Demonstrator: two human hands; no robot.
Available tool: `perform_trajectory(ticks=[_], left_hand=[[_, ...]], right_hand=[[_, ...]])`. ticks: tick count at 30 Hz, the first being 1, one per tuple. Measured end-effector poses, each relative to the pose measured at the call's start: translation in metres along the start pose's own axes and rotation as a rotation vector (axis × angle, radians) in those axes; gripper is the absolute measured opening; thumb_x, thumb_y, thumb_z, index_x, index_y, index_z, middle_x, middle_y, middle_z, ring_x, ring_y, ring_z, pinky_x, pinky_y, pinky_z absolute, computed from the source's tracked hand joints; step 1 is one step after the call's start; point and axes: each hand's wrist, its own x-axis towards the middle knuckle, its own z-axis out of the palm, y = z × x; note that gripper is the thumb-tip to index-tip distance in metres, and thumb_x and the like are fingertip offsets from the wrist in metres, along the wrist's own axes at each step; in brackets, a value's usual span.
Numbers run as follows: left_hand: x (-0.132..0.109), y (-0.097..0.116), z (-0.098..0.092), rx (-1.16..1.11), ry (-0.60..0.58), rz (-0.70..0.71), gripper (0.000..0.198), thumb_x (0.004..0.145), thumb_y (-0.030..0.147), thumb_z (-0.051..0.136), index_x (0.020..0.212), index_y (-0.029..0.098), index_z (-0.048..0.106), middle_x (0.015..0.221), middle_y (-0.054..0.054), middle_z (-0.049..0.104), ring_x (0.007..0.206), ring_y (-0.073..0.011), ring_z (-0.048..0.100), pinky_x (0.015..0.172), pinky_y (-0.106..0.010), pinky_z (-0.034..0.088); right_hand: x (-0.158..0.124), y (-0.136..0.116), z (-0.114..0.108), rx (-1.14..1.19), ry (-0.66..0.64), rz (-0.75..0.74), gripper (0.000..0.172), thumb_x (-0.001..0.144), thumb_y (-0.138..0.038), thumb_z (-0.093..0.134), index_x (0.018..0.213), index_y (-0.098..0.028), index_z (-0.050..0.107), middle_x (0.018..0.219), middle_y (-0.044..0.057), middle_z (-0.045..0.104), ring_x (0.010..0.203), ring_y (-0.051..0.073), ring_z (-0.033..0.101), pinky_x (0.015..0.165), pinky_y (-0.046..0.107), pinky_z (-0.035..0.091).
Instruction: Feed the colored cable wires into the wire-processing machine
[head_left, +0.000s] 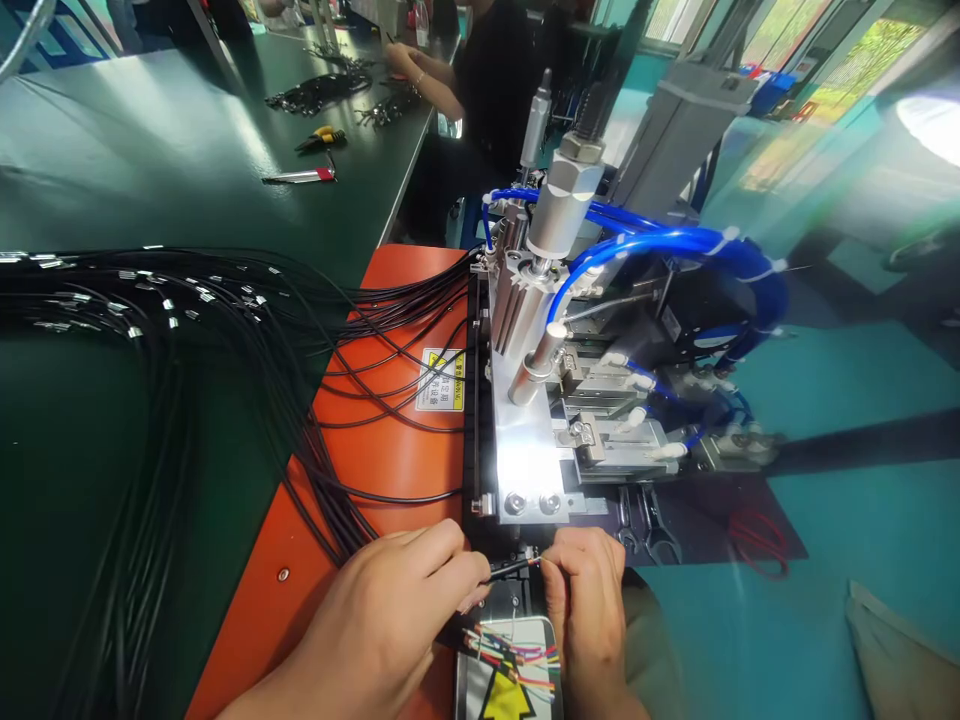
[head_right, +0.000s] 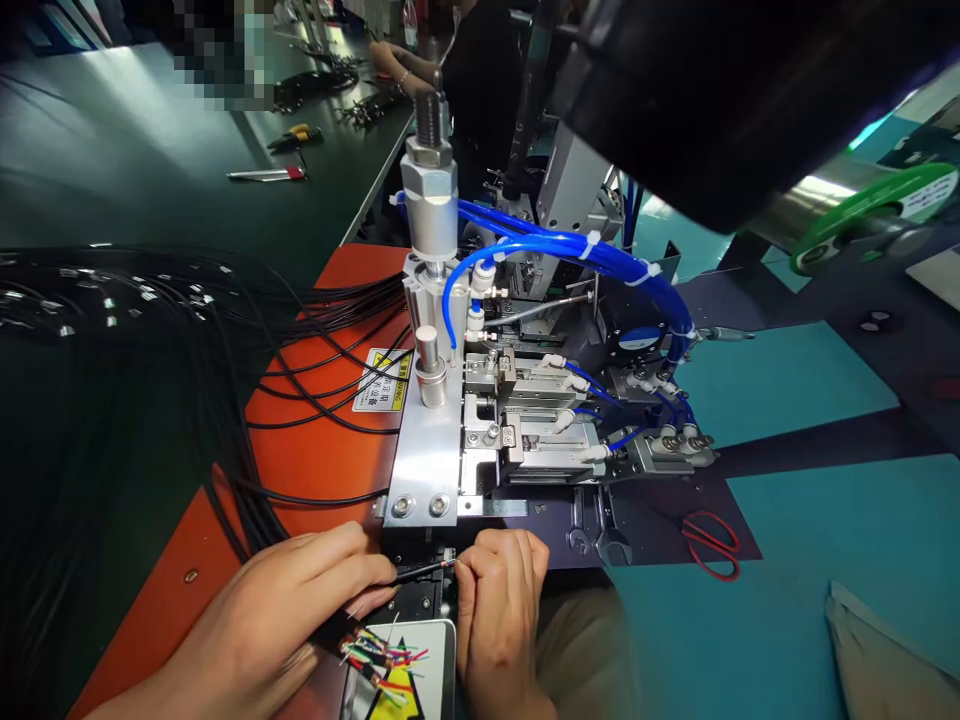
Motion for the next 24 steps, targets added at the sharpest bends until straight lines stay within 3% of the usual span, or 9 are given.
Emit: perform_trajectory(ticks=[5, 11, 17, 20, 24], left_hand=[[0.002, -0.002, 0.000, 0.084, -0.051, 0.139, 0.031, 0.094, 0.016, 0.022, 0.084, 0.016, 0.052, 0.063, 0.001, 0.048, 0.054, -0.0139, 0.045, 0.049, -0.025, 0.030], [0.010, -0.007, 0.005, 0.536, -0.092, 0.351, 0.035, 0.085, 0.002, 0.029, 0.111, 0.018, 0.046, 0.055, 0.004, 0.049, 0.042, -0.0158, 0.049, 0.040, -0.028, 0.026], [0.020, 0.004, -0.005, 0.630, -0.263, 0.346, 0.049, 0.072, 0.000, 0.044, 0.116, 0.020, 0.045, 0.056, 0.005, 0.055, 0.038, -0.0170, 0.052, 0.035, -0.027, 0.027], [0.024, 0.009, -0.009, 0.644, -0.347, 0.301, 0.051, 0.072, -0.001, 0.046, 0.119, 0.020, 0.045, 0.059, 0.005, 0.058, 0.039, -0.0174, 0.054, 0.034, -0.027, 0.027], [0.027, 0.010, -0.011, 0.636, -0.368, 0.259, 0.045, 0.077, 0.002, 0.046, 0.117, 0.024, 0.047, 0.056, 0.007, 0.056, 0.040, -0.0168, 0.055, 0.034, -0.027, 0.024]], right_hand=[[0.002, -0.002, -0.006, 0.093, -0.088, 0.114, 0.019, 0.085, -0.001, 0.034, 0.080, -0.018, 0.042, 0.076, 0.001, 0.043, 0.072, 0.016, 0.040, 0.069, 0.035, 0.030], [0.007, -0.009, -0.013, 0.143, -0.228, 0.298, 0.016, 0.089, -0.011, 0.035, 0.078, -0.021, 0.042, 0.073, -0.001, 0.045, 0.071, 0.016, 0.044, 0.065, 0.029, 0.033], [0.007, -0.009, -0.012, 0.142, -0.237, 0.432, 0.017, 0.090, -0.022, 0.034, 0.075, -0.022, 0.043, 0.068, -0.002, 0.047, 0.065, 0.016, 0.047, 0.060, 0.027, 0.036], [0.011, -0.009, -0.014, 0.142, -0.300, 0.459, 0.019, 0.089, -0.024, 0.034, 0.072, -0.022, 0.042, 0.065, -0.001, 0.047, 0.061, 0.017, 0.048, 0.057, 0.027, 0.037], [0.015, -0.010, -0.016, 0.161, -0.321, 0.472, 0.021, 0.089, -0.024, 0.032, 0.070, -0.022, 0.040, 0.064, -0.001, 0.047, 0.059, 0.016, 0.047, 0.055, 0.027, 0.038]])
